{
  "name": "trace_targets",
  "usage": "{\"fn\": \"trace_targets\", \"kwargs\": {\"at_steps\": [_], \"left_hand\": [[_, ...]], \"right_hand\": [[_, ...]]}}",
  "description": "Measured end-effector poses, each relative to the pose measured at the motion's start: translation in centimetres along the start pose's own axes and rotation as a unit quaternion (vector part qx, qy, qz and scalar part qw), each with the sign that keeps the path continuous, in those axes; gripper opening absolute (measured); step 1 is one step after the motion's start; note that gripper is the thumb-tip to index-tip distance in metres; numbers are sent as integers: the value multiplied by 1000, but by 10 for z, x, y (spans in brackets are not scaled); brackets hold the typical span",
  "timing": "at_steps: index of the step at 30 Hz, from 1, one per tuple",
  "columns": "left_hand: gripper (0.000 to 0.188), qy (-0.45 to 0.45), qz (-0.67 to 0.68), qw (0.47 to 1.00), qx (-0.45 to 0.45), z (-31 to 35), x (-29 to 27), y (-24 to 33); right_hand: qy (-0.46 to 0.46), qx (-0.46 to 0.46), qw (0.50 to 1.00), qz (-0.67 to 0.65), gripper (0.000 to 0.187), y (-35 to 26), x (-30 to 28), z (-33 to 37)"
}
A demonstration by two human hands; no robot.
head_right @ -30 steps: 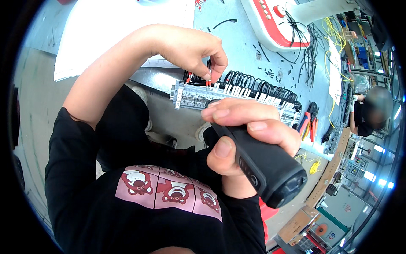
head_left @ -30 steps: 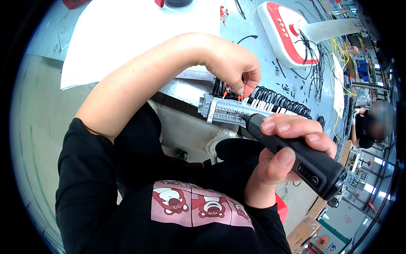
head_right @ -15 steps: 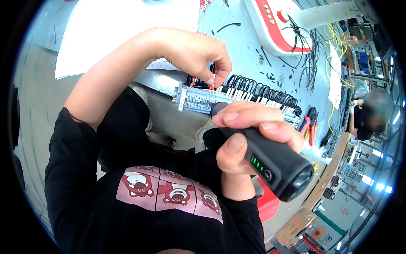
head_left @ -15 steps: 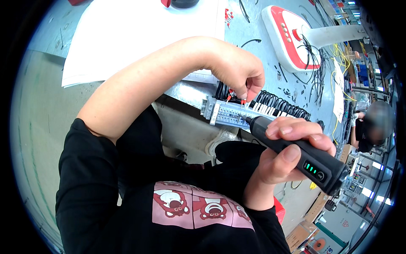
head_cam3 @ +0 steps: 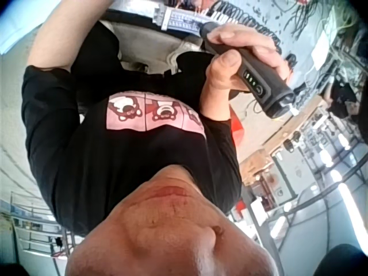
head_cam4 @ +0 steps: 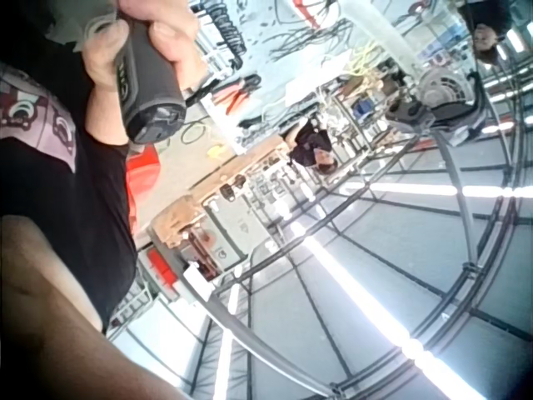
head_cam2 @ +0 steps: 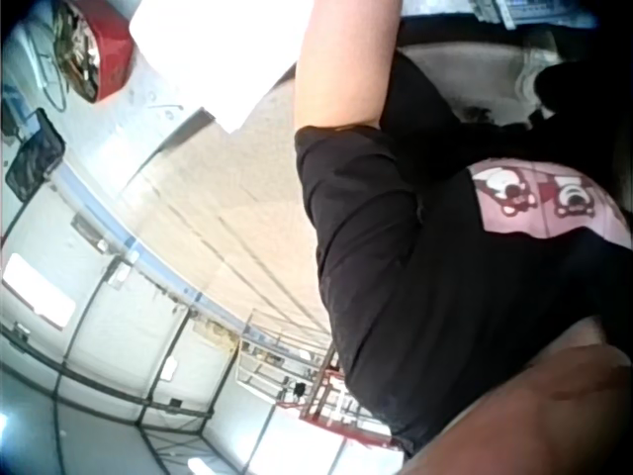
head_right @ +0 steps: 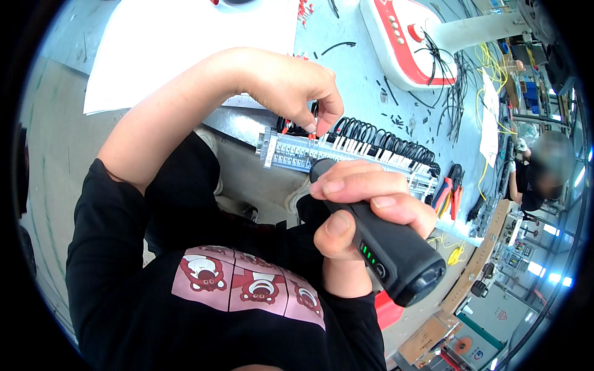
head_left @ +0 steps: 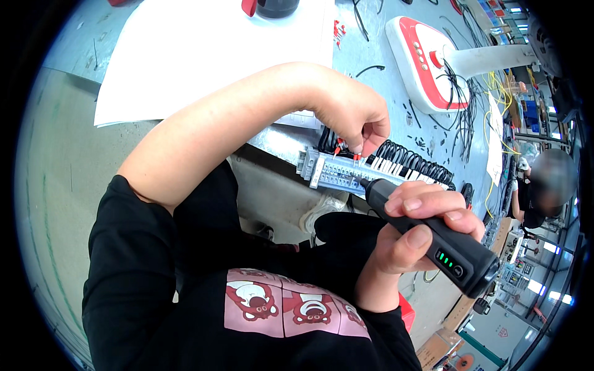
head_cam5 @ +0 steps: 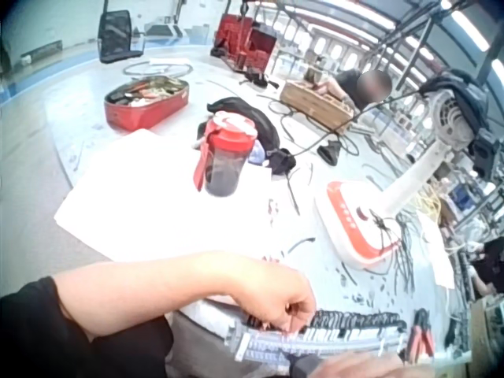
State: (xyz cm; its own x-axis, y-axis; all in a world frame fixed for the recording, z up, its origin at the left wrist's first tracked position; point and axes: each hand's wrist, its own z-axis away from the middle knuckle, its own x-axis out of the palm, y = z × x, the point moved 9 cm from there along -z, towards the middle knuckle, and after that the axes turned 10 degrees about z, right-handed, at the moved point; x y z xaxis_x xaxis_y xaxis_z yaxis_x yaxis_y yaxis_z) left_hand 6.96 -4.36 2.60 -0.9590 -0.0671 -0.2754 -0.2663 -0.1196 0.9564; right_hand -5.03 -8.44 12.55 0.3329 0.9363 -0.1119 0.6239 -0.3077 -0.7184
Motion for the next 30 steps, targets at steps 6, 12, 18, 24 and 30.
{"fn": "trace_targets", "kwargs": {"at_steps": [6,12,18,24,30], "left_hand": [[11,-7,8,1000,3,-5,-4,1],[8,-41,-8,999,-11,-11,-5,-9],[9,-26,-94,995,4,-12,-6,-1],[9,-2,-169,986,2,-8,-10,-5],[8,18,-253,967,17,-6,-6,1]], "right_hand": [[-9,-17,999,41,39,-4,3,1],[-74,43,996,-40,47,-6,1,5],[-23,-6,1000,-19,43,-10,4,6],[-22,-21,999,-40,39,-9,3,7],[-67,-51,995,-53,37,-11,10,-3]]}}
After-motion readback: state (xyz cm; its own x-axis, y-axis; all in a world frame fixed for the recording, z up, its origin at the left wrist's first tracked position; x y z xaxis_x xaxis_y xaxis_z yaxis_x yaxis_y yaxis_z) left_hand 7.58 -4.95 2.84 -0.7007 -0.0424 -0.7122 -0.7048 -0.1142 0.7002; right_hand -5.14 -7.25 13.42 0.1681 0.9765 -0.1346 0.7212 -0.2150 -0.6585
